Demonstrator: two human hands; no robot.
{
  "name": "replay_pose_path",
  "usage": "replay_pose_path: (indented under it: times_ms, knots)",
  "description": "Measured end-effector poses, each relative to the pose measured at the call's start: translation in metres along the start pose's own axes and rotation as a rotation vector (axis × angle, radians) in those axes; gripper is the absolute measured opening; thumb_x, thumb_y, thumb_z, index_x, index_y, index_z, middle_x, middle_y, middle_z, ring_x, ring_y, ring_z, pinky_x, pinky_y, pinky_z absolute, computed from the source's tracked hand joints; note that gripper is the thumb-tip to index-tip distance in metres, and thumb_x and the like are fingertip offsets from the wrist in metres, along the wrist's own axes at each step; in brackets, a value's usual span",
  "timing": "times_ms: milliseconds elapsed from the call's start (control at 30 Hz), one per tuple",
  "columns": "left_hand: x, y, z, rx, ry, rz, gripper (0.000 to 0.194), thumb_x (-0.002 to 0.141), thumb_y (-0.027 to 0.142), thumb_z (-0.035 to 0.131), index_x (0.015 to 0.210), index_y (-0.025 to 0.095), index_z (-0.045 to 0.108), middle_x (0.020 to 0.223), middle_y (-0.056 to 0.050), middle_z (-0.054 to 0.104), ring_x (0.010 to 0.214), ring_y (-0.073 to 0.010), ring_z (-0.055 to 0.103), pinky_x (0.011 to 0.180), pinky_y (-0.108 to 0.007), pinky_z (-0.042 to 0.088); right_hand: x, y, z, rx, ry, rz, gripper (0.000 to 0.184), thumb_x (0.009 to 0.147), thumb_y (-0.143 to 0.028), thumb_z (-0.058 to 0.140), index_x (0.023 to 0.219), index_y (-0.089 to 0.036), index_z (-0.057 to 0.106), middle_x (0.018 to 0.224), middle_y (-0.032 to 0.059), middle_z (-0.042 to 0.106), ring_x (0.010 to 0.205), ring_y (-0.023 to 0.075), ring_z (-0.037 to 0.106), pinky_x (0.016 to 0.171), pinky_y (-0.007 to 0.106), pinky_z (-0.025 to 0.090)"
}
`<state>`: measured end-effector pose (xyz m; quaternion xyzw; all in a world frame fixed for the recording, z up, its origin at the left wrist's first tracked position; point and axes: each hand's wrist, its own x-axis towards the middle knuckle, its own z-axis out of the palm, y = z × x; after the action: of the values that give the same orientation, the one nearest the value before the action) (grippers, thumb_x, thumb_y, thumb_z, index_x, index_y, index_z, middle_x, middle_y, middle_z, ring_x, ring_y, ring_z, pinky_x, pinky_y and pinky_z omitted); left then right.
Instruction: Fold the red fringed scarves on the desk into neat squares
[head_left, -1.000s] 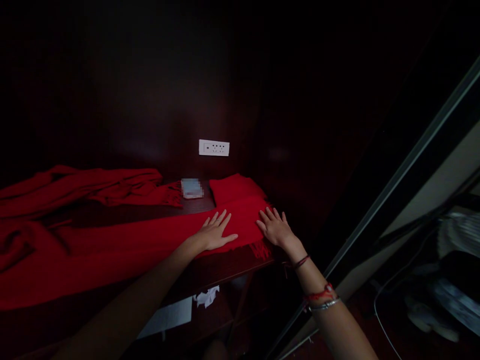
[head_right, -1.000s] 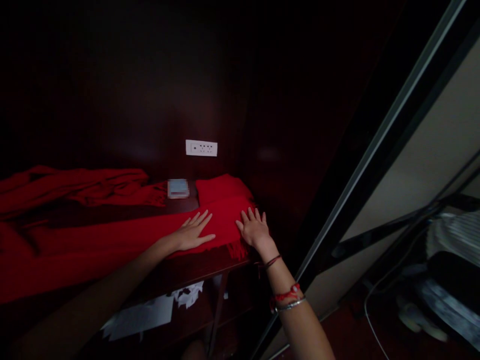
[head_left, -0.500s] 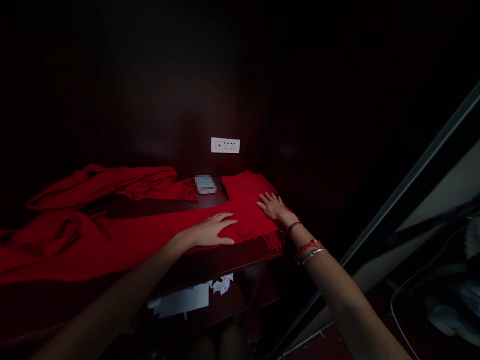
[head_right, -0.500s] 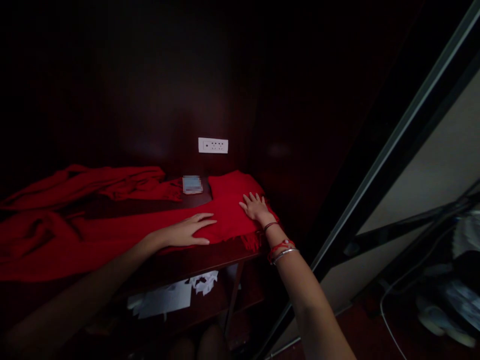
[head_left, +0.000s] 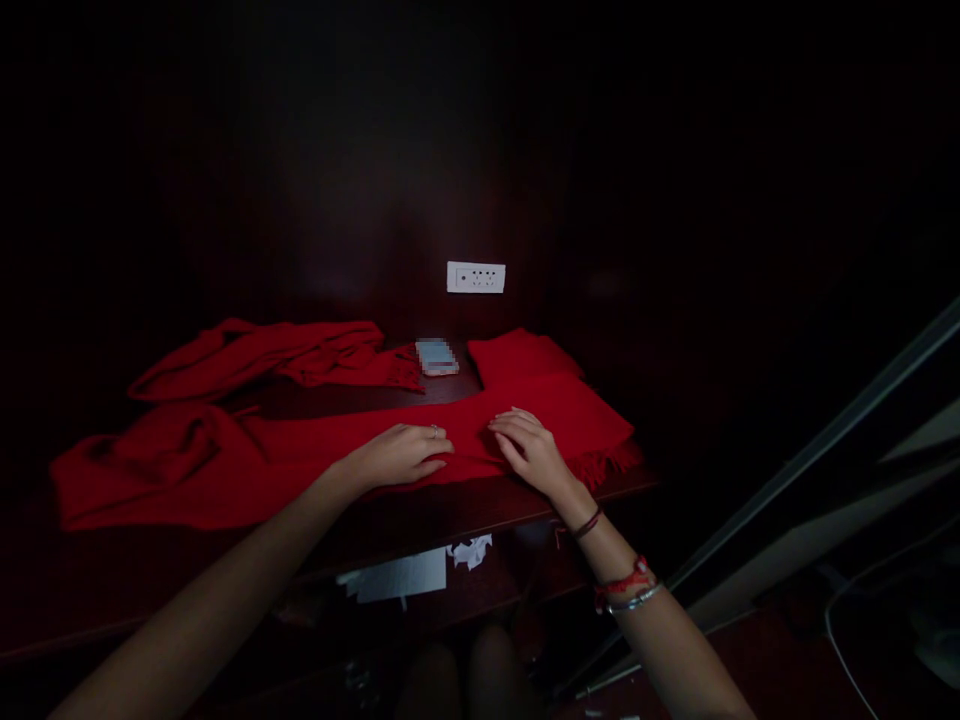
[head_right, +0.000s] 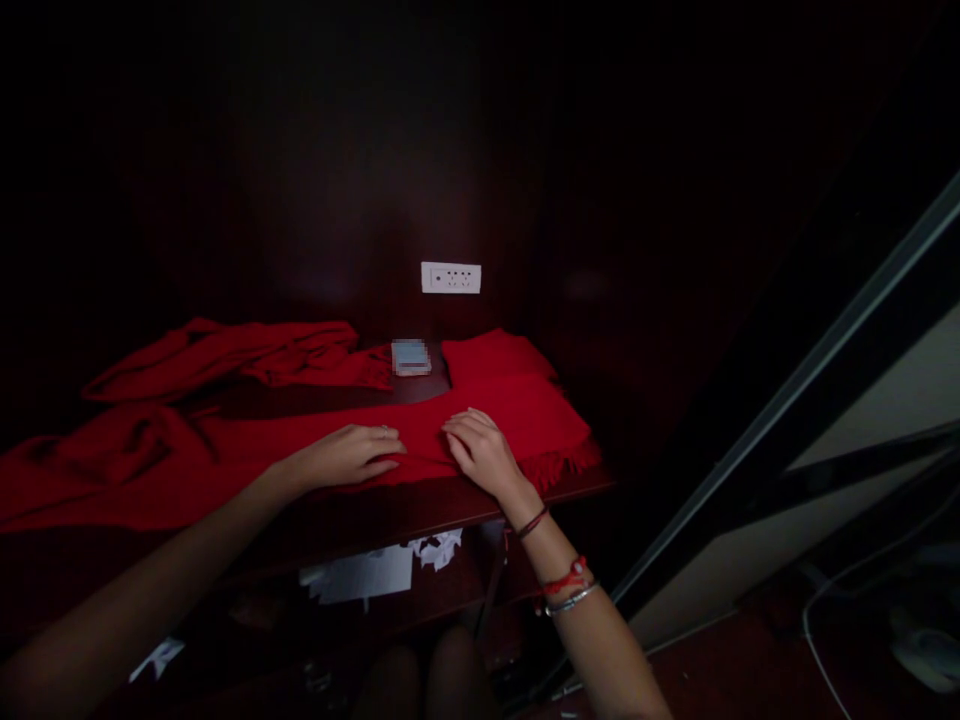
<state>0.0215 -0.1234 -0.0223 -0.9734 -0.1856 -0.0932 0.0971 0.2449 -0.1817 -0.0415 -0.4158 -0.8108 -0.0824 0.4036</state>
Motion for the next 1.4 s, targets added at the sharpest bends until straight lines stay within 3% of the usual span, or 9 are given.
replay_pose_path:
  times_ms: [100, 233, 433, 633, 867, 1000, 1133, 1400]
  knots:
    - [0.0, -0.004, 0.001, 0.122, 0.058, -0.056, 0.018, 0.083, 0.02, 0.035, 0.087, 0.02, 0.053, 0.091, -0.004, 0.054, 0.078, -0.0136, 0.053, 0.063, -0.021, 0.04, -0.003, -0.004, -0.004, 0.024, 0.022, -0.008, 0.02, 0.081, -0.019, 0.041, 0.09, -0.017, 0.058, 0.086, 0.0054, 0.06, 0.085, 0.0146, 0.052, 0.081, 0.032, 0.041]
    - [0.0, -0.004, 0.002, 0.245, 0.106, -0.127, 0.02, 0.082, 0.014, 0.033, 0.084, 0.019, 0.052, 0.087, -0.004, 0.052, 0.076, -0.0138, 0.051, 0.058, -0.021, 0.038, -0.004, -0.013, -0.006, 0.006, -0.137, -0.043, 0.02, 0.078, -0.026, 0.047, 0.093, -0.017, 0.055, 0.087, 0.0058, 0.059, 0.083, 0.0161, 0.052, 0.077, 0.032, 0.04]
    - [-0.002, 0.008, 0.009, 0.096, 0.017, -0.023, 0.017, 0.082, 0.02, 0.036, 0.089, 0.02, 0.051, 0.088, -0.003, 0.053, 0.075, -0.012, 0.052, 0.061, -0.02, 0.038, -0.005, -0.015, -0.007, -0.032, -0.294, -0.037, 0.023, 0.071, -0.027, 0.056, 0.091, -0.017, 0.052, 0.087, 0.0049, 0.058, 0.082, 0.0166, 0.052, 0.078, 0.032, 0.038]
    - [-0.006, 0.011, 0.005, -0.074, 0.033, -0.019, 0.023, 0.085, 0.027, 0.033, 0.084, 0.019, 0.055, 0.076, -0.001, 0.056, 0.071, -0.0108, 0.052, 0.067, -0.02, 0.037, -0.009, -0.015, -0.009, -0.049, -0.29, -0.035, 0.024, 0.072, -0.022, 0.053, 0.096, -0.017, 0.052, 0.092, 0.0055, 0.058, 0.088, 0.017, 0.051, 0.082, 0.033, 0.037]
    - [-0.003, 0.017, 0.0, -0.023, -0.008, 0.037, 0.03, 0.079, 0.042, 0.041, 0.098, 0.023, 0.054, 0.092, -0.002, 0.055, 0.08, -0.0135, 0.054, 0.067, -0.021, 0.039, -0.024, -0.004, -0.026, -0.079, -0.279, -0.043, 0.034, 0.073, -0.015, 0.048, 0.106, -0.019, 0.05, 0.099, 0.006, 0.057, 0.094, 0.0173, 0.05, 0.085, 0.036, 0.037]
    - [0.0, 0.017, -0.001, -0.009, -0.017, 0.065, 0.022, 0.079, 0.027, 0.041, 0.094, 0.022, 0.055, 0.091, -0.001, 0.056, 0.082, -0.0136, 0.053, 0.07, -0.021, 0.039, -0.024, 0.0, -0.039, -0.169, -0.373, -0.087, 0.037, 0.073, -0.013, 0.048, 0.11, -0.017, 0.049, 0.099, 0.0073, 0.058, 0.095, 0.0173, 0.05, 0.085, 0.034, 0.038]
    - [0.001, 0.014, 0.003, -0.017, -0.02, 0.043, 0.032, 0.073, 0.013, 0.039, 0.101, 0.021, 0.052, 0.092, -0.002, 0.056, 0.083, -0.0141, 0.053, 0.074, -0.023, 0.04, -0.018, -0.004, -0.039, -0.286, -0.435, -0.124, 0.036, 0.074, -0.013, 0.048, 0.109, -0.016, 0.049, 0.092, 0.0078, 0.059, 0.09, 0.0178, 0.05, 0.081, 0.033, 0.039]
    - [0.001, 0.013, 0.006, -0.129, 0.062, -0.021, 0.039, 0.069, 0.005, 0.036, 0.103, 0.019, 0.05, 0.095, -0.002, 0.053, 0.088, -0.013, 0.05, 0.082, -0.022, 0.037, -0.02, -0.015, -0.021, -0.492, -0.35, 0.006, 0.021, 0.077, -0.02, 0.049, 0.096, -0.017, 0.056, 0.083, 0.0064, 0.057, 0.08, 0.0188, 0.047, 0.074, 0.032, 0.035]
